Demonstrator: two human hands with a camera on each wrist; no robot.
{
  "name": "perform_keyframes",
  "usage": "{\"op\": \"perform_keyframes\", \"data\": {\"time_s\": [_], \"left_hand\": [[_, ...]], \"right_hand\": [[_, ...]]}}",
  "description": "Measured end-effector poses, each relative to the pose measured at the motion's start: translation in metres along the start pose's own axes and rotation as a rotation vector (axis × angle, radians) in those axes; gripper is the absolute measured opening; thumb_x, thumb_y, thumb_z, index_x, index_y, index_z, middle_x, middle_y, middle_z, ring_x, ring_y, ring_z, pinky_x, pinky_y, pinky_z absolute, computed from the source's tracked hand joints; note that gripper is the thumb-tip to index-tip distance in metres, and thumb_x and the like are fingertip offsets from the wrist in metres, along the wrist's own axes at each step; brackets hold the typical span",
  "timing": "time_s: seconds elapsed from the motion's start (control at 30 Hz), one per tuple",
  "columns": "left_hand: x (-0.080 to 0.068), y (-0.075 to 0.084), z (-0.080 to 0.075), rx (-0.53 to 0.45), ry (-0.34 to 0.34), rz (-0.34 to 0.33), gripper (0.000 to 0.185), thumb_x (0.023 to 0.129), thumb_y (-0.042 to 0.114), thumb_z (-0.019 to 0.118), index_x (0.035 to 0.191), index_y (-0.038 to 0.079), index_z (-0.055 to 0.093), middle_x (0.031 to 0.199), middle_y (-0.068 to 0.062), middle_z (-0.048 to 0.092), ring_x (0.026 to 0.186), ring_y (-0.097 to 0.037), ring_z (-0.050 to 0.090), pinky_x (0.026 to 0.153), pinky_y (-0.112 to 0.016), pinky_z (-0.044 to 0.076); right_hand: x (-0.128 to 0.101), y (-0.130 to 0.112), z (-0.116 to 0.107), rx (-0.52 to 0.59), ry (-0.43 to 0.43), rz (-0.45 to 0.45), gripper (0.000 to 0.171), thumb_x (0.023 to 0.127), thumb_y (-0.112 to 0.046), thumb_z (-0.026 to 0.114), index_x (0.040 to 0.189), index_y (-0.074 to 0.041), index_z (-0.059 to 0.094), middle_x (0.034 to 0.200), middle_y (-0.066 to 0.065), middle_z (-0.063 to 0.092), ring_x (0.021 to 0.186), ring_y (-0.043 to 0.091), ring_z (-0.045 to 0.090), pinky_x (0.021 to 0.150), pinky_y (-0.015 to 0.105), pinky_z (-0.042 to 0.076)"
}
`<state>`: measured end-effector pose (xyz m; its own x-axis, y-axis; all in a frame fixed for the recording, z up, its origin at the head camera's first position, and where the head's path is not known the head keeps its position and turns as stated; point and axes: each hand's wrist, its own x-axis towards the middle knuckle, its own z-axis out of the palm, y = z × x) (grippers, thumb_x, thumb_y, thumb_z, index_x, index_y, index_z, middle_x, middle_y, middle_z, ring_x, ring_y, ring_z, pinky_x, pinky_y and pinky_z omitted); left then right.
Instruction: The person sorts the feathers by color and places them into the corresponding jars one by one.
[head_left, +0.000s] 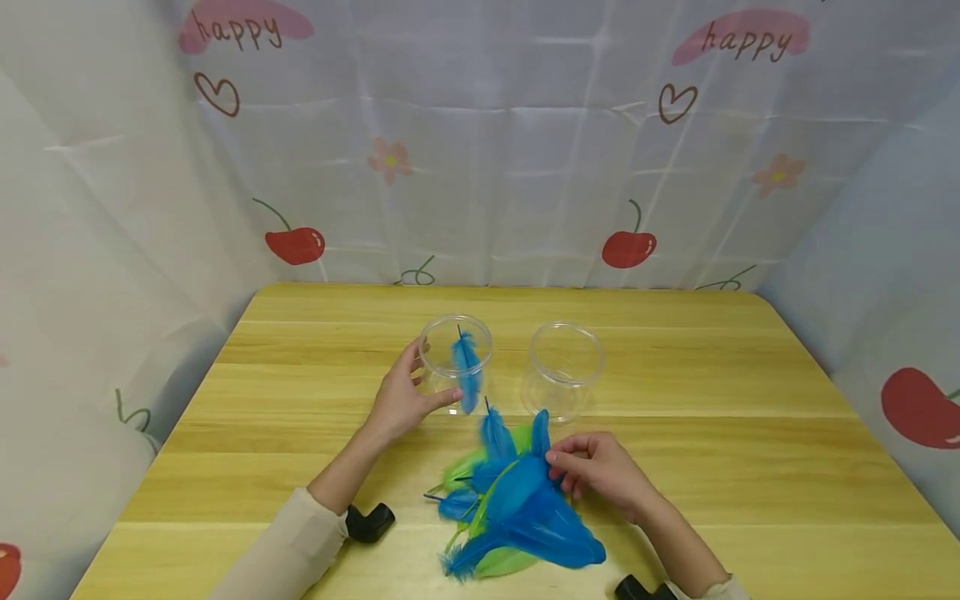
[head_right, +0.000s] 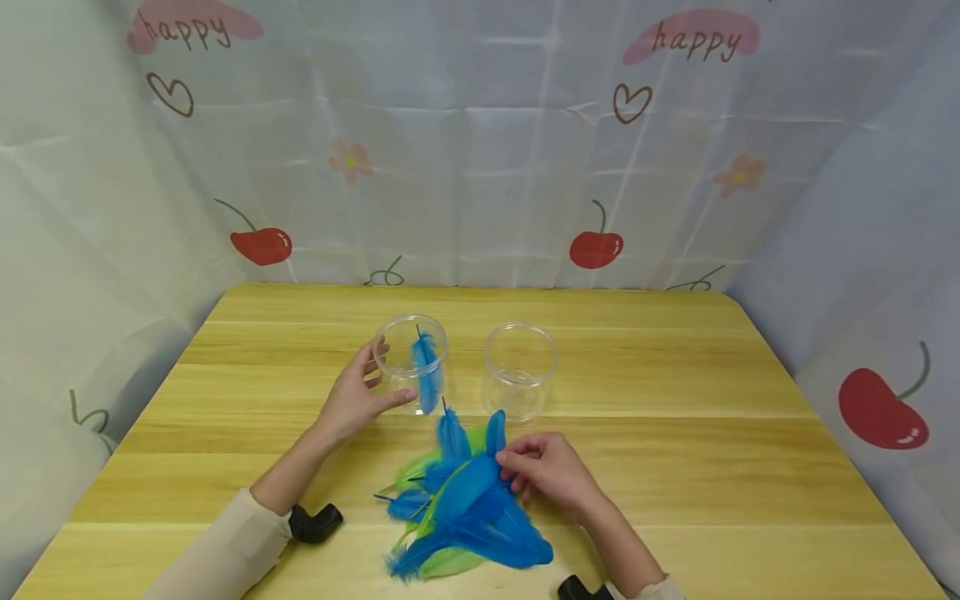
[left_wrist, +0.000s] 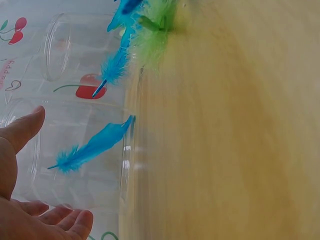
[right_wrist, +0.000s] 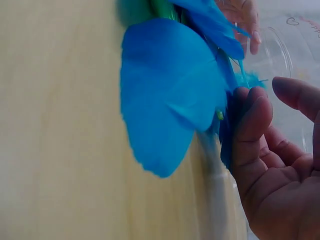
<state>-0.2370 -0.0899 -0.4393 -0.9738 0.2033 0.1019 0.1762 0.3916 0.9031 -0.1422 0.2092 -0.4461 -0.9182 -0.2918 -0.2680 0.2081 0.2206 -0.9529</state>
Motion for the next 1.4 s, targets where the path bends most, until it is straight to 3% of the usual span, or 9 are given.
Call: {"op": "perform_keyframes", "data": {"time_s": [0.33, 0.7, 1.07, 1.4], "left_hand": [[-0.001, 0.000, 0.000, 0.000, 0.004, -0.008, 0.099, 0.077, 0.025, 0.087, 0.155, 0.010, 0.028, 0.153, -0.018, 0.037, 0.135, -0.039, 0.041, 0.107, -0.052, 0.039], [-0.001, 0.001, -0.001, 0.010, 0.005, -0.012, 0.098, 0.078, 0.024, 0.087, 0.154, 0.009, 0.028, 0.153, -0.018, 0.038, 0.135, -0.039, 0.040, 0.107, -0.052, 0.039], [-0.001, 0.001, -0.001, 0.007, 0.006, -0.010, 0.097, 0.078, 0.025, 0.086, 0.155, 0.009, 0.028, 0.153, -0.017, 0.037, 0.135, -0.039, 0.040, 0.108, -0.051, 0.039], [0.000, 0.000, 0.000, 0.010, 0.005, -0.011, 0.098, 0.078, 0.025, 0.086, 0.155, 0.009, 0.027, 0.152, -0.016, 0.038, 0.135, -0.039, 0.041, 0.107, -0.052, 0.039]], "right_hand": [[0.002, 0.001, 0.004, -0.051, -0.066, 0.025, 0.029, 0.094, -0.023, 0.070, 0.094, 0.005, 0.070, 0.076, 0.009, 0.069, 0.057, 0.013, 0.058, 0.049, 0.020, 0.050], [0.003, -0.003, 0.010, -0.068, -0.036, 0.025, 0.031, 0.093, -0.026, 0.071, 0.084, 0.003, 0.067, 0.066, 0.005, 0.064, 0.049, 0.011, 0.053, 0.044, 0.018, 0.044], [0.005, -0.003, 0.014, -0.047, -0.016, 0.021, 0.027, 0.093, -0.022, 0.071, 0.085, 0.003, 0.066, 0.065, 0.004, 0.062, 0.050, 0.011, 0.053, 0.044, 0.019, 0.045], [0.005, -0.005, 0.012, 0.063, -0.029, -0.014, 0.022, 0.097, -0.017, 0.065, 0.095, 0.005, 0.064, 0.076, 0.007, 0.064, 0.060, 0.014, 0.056, 0.051, 0.021, 0.050]]}}
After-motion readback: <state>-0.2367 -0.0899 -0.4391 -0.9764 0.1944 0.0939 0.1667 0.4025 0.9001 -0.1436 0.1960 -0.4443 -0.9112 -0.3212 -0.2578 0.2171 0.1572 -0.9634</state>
